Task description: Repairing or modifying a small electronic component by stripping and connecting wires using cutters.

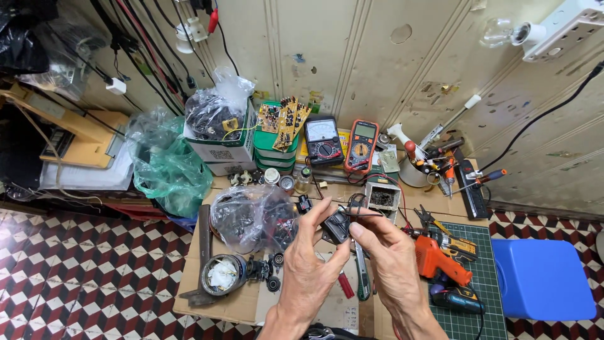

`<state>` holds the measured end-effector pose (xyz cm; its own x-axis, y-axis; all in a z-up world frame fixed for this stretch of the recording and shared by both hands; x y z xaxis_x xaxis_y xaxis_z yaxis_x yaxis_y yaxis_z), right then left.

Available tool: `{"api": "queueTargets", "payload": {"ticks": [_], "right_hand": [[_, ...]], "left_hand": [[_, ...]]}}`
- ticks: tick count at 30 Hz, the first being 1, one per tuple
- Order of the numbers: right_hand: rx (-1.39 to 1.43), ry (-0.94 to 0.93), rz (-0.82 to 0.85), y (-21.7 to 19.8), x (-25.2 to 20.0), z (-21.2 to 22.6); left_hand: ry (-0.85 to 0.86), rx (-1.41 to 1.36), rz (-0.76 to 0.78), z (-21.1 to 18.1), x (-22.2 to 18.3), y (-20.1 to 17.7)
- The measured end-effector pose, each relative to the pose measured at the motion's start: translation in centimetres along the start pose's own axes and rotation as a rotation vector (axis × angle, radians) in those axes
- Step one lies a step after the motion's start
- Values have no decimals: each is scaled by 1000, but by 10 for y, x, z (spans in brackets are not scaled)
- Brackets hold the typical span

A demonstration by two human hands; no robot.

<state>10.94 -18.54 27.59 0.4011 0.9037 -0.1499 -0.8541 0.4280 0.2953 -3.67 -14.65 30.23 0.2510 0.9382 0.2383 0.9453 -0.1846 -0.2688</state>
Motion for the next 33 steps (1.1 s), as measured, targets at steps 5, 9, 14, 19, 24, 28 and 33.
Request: {"api": "queueTargets", "payload": {"ticks": [5,9,14,19,24,28,33], "right_hand": [[-47,25,-89,6,1,-2],[76,-68,-14,9,2,7],[33,-116,-9,10,3,12],[-140,-268,-32,8,13,2],[-15,-180,-58,-6,30,10],[296,-59,-27,-19,38,10],[311,-58,-5,-11,32,21]], "left_hand": [[-65,-25,33,5,3,-2],[-73,-24,44,5,8,4],[-147,116,115,-6,16,5],[4,227,88,9,14,26],[-17,44,168,-4,24,10],[-223,-446,335,14,26,15],[-415,-613,370,20,23,25]]}}
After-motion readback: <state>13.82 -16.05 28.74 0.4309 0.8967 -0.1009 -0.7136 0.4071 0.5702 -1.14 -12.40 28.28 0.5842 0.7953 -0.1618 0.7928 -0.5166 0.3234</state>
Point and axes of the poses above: each hand's wrist, its own x-axis towards the middle knuckle, its own y-axis out of the palm, z = x × y, the point moved 1 cm from there along x, towards the middle knuckle, and after that the axes turned 5 degrees about x, right-handed, at the moved point
